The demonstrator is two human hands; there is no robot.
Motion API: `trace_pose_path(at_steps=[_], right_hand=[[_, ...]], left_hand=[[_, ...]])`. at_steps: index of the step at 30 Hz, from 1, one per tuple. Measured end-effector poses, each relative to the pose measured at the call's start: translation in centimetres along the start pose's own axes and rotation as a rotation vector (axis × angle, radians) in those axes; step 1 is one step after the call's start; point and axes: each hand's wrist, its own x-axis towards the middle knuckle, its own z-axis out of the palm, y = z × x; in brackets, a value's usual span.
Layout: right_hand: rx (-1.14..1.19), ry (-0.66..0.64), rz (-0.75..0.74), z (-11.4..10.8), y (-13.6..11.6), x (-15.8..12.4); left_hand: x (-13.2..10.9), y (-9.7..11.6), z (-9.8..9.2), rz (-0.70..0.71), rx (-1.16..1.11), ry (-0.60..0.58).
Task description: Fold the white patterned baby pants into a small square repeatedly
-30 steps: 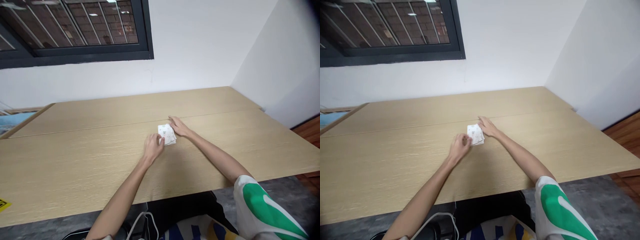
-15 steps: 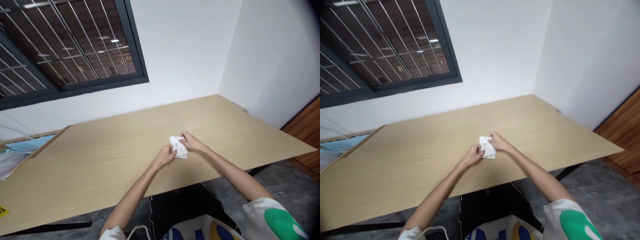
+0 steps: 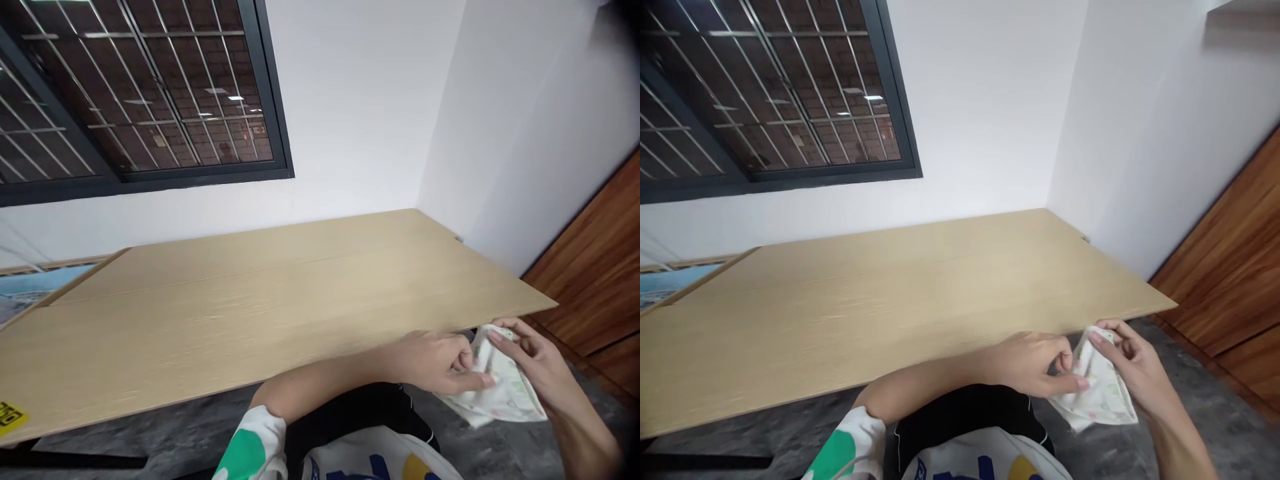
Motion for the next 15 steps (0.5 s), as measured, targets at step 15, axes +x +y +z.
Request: trace_pose_path(at_steps=[15], right_hand=[[0.311, 0.212, 0.262, 3.8, 3.0, -3.3]], left_hand=[[1.5, -0.9, 4.9, -0.001, 0.176, -0.104]])
